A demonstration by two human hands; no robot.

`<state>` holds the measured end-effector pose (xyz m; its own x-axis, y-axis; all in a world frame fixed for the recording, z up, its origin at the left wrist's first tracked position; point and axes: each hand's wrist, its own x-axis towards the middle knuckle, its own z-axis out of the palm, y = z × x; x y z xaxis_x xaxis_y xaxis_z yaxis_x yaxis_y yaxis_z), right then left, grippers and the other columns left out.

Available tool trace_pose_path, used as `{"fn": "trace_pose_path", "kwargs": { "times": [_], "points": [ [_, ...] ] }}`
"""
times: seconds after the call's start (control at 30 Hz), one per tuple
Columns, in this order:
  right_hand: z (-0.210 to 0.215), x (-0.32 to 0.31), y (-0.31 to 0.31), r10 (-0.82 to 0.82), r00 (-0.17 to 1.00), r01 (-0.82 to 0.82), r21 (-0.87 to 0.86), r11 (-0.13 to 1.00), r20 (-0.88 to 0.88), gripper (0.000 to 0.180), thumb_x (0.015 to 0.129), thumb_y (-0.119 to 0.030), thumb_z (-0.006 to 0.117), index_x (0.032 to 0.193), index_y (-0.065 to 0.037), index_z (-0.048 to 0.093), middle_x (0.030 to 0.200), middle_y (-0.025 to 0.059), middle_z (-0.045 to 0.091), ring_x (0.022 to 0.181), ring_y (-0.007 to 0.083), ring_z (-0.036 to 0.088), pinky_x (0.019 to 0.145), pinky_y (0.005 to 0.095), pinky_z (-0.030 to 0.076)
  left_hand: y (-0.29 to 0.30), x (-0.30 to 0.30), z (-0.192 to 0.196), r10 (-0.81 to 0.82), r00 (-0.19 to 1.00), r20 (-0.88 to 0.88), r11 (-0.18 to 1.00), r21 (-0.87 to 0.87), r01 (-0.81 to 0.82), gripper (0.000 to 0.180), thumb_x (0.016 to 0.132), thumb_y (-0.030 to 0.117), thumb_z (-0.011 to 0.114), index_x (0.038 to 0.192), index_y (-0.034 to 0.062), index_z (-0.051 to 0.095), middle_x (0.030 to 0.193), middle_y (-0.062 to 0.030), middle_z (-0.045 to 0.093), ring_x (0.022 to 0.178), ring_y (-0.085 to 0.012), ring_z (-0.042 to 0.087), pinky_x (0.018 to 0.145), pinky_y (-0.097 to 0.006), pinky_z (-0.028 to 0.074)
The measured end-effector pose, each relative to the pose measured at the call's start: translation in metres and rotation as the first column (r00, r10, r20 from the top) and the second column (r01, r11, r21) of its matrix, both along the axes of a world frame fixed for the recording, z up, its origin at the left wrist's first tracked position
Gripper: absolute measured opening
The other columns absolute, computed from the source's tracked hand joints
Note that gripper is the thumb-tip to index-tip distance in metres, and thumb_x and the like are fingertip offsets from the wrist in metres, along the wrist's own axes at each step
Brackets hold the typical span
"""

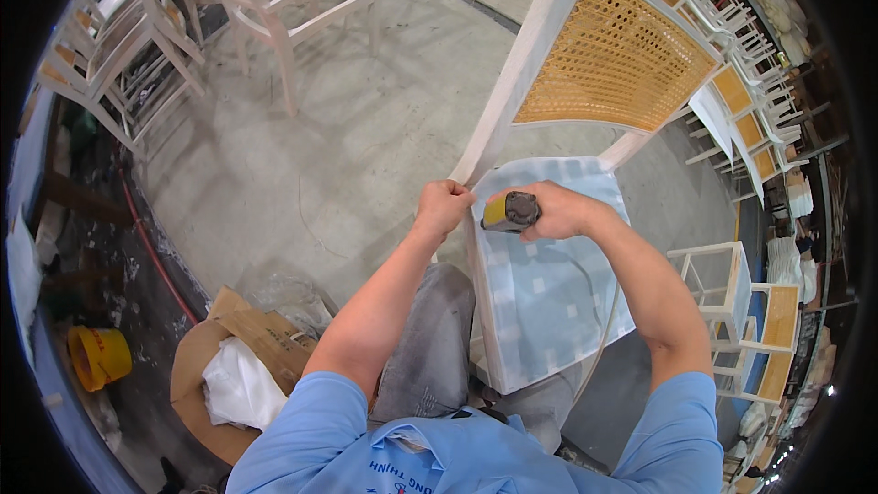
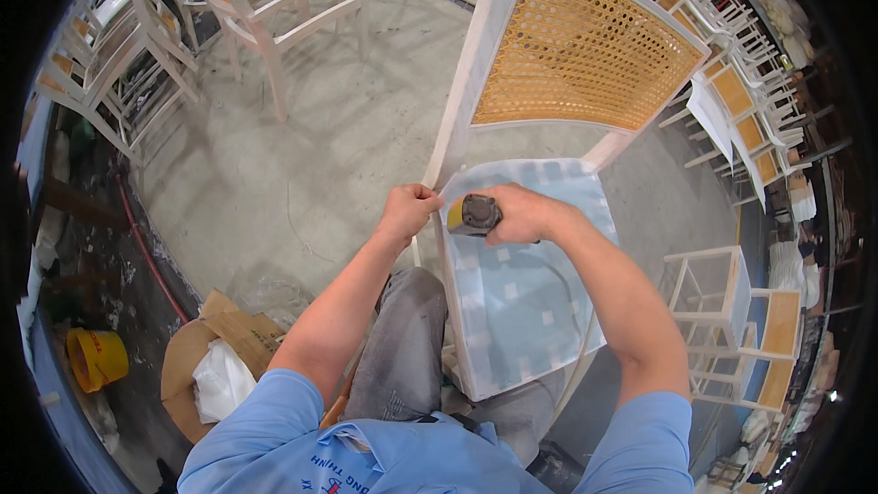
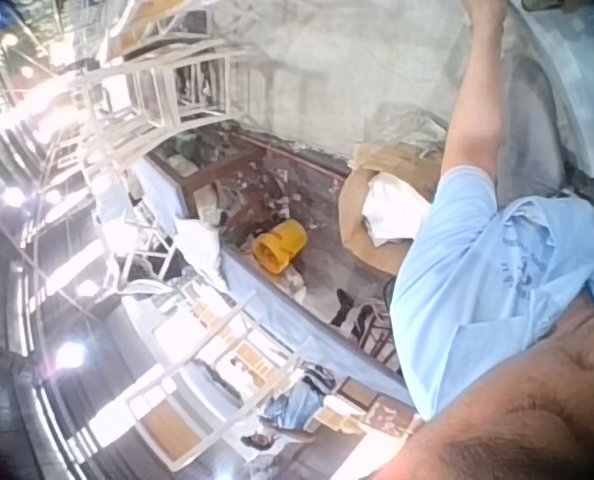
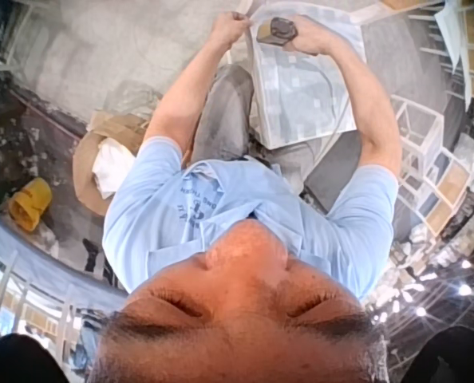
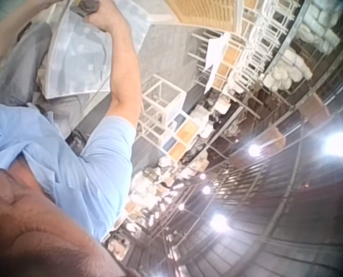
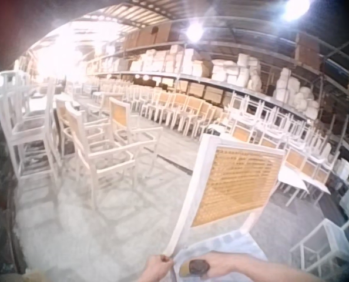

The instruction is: The person attaches green webbing to a chair seat frame using a staple gun, then covers the seat with a white fabric sheet and staples it in place. The person flips the chair, repositions it, and continues stapling green webbing to the underside of the seat frame.

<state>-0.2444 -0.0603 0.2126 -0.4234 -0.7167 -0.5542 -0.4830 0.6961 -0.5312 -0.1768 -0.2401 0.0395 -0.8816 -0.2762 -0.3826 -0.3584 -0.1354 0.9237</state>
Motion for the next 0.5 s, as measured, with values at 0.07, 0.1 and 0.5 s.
{"fn": "trace_pose_path", "kwargs": {
  "times": [0.07, 0.1, 0.5],
  "points": [
    [-0.004, 0.000, -0.001, 0.013, 1.000, -0.013, 0.012, 1.000, 0.001, 0.073, 0.074, -0.004, 0.081, 0.143, -0.018, 0.063, 0.123, 0.0109, 0.075, 0.114, 0.0301, 0.069, 0.101, 0.0399, 0.054, 0.001, 0.001, 0.002, 0.004, 1.000, -0.007, 1.000, 0.003, -0.004, 0.012, 0.084, 0.012, 0.079, 0.087, 0.0007, 0.076, 0.072, -0.0039, 0.067, 0.063, -0.0133, 0.058, 0.055, -0.033, 0.046],
    [-0.006, 0.000, -0.002, 0.018, 1.000, -0.018, 0.018, 1.000, 0.002, 0.073, 0.074, -0.004, 0.081, 0.143, -0.018, 0.063, 0.123, 0.0110, 0.075, 0.114, 0.0301, 0.069, 0.101, 0.0398, 0.055, 0.001, 0.001, 0.003, 0.005, 1.000, -0.010, 1.000, 0.004, -0.005, 0.012, 0.084, 0.012, 0.079, 0.086, 0.0008, 0.076, 0.072, -0.0037, 0.067, 0.062, -0.0134, 0.058, 0.054, -0.033, 0.046],
    [0.012, 0.006, 0.037, -0.329, 0.914, 0.321, 0.074, 0.944, 0.238, 0.037, 0.087, -0.017, 0.084, 0.117, -0.003, 0.067, 0.099, 0.0081, 0.068, 0.062, 0.0152, 0.061, 0.061, 0.0333, 0.053, -0.001, 0.001, 0.003, 0.043, 0.999, 0.024, 0.996, 0.074, -0.045, 0.013, 0.086, 0.010, 0.081, 0.085, 0.0001, 0.073, 0.075, -0.0028, 0.066, 0.061, -0.0114, 0.055, 0.056, -0.030, 0.049]
  ]
}}
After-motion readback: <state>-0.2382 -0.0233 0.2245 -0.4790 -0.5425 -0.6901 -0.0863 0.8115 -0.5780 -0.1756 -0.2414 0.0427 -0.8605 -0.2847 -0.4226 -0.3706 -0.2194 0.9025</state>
